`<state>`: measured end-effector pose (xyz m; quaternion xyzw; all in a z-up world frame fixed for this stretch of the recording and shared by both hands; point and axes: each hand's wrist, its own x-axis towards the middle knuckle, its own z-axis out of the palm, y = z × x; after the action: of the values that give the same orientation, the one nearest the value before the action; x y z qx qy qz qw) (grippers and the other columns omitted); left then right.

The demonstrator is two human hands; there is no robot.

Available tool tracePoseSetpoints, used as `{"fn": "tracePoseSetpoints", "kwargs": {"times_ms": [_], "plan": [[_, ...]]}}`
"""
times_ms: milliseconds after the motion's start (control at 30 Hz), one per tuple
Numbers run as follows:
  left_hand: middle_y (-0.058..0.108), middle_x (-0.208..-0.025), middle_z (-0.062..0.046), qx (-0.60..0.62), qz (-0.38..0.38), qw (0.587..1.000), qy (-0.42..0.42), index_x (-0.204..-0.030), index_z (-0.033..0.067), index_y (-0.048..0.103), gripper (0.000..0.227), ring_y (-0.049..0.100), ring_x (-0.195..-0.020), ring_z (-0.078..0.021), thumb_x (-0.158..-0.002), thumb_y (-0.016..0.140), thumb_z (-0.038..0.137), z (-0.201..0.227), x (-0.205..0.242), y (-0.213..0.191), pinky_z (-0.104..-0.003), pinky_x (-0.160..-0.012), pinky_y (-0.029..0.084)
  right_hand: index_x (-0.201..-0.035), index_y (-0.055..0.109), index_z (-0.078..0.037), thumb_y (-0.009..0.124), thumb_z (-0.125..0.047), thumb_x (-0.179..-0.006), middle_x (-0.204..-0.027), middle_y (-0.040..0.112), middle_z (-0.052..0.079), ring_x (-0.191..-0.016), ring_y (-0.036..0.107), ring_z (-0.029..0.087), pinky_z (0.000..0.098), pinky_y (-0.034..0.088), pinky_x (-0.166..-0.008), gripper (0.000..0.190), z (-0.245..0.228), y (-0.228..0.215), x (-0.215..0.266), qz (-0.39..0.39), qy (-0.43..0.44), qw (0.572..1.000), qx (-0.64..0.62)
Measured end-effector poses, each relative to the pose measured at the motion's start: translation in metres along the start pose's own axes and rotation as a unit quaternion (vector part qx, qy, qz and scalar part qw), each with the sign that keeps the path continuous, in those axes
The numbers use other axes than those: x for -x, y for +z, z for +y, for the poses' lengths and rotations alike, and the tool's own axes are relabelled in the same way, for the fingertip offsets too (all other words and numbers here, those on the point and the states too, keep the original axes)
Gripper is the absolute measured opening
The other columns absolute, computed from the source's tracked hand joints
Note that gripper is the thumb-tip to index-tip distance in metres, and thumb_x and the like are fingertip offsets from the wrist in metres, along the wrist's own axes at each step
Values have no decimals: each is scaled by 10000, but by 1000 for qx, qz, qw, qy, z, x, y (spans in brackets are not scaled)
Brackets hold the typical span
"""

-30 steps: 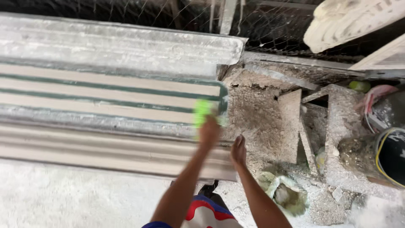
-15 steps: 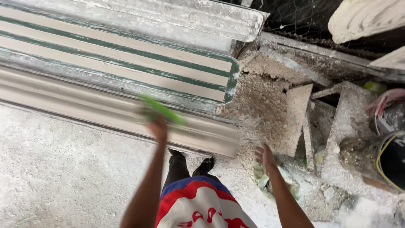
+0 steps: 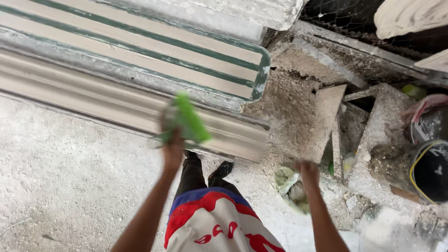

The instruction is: The person scrapes a long white moulding piece with a small metal scraper, then uses a green brush to sweep dust off the moulding and the workbench. The person handles the moulding and tools directly without visible secondary objects.

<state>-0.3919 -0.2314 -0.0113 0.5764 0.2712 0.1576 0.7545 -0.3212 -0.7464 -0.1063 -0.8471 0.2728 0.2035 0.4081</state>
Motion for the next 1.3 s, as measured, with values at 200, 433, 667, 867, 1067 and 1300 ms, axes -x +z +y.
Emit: {"fn": "tracePoseSetpoints", "kwargs": {"times_ms": [200,433,667,867,1067,1300], "plan": [[444,-1413,-195,-166,-11,979,121,-1547,70,231,599,577,-1173,-280,-1068,527,273,-58,72,0,-365,-884,597,-1357,547,-153,406,-631,-962,-1293,669,96,-1138,644,327,571,524,-954,636,12,83,73,-238,188,913,-272],[606,-1315,-275,-89,-454,886,15,-1636,171,249,803,639,-1186,-396,-905,571,94,-91,128,138,-494,-1012,515,-1387,545,-149,311,-628,-924,-1333,596,148,-1175,588,343,556,452,-978,706,4,116,84,-175,230,806,-517],[653,-1267,-206,-33,-356,933,41,-1601,108,284,613,653,-1155,-271,-1048,537,185,17,69,20,-424,-973,527,-1392,522,-134,476,-393,-1036,-1333,577,129,-1209,560,326,482,478,-981,443,-46,108,98,-25,20,939,-342],[703,-1197,-135,-26,-228,973,-23,-1461,43,515,468,645,-1114,-205,-1081,556,312,47,45,-196,-352,-957,529,-1504,398,-182,465,-365,-1009,-1400,576,144,-1245,578,337,509,513,-971,532,-168,287,192,-196,-118,926,-299],[738,-1109,-96,-38,-33,995,-89,-1441,52,559,551,668,-1006,-170,-1019,547,406,92,42,-377,-320,-845,547,-1172,597,-50,411,-473,-1114,-910,608,68,-788,574,163,376,510,-703,465,-276,546,307,-370,-219,891,-146],[730,-987,-115,66,338,936,-76,-1465,84,490,647,713,-831,-196,-969,445,499,130,28,-526,-376,-665,610,-743,493,-73,369,-463,-1098,-520,447,1,-420,477,132,336,439,-456,542,-347,696,370,-407,-395,819,85]]}}
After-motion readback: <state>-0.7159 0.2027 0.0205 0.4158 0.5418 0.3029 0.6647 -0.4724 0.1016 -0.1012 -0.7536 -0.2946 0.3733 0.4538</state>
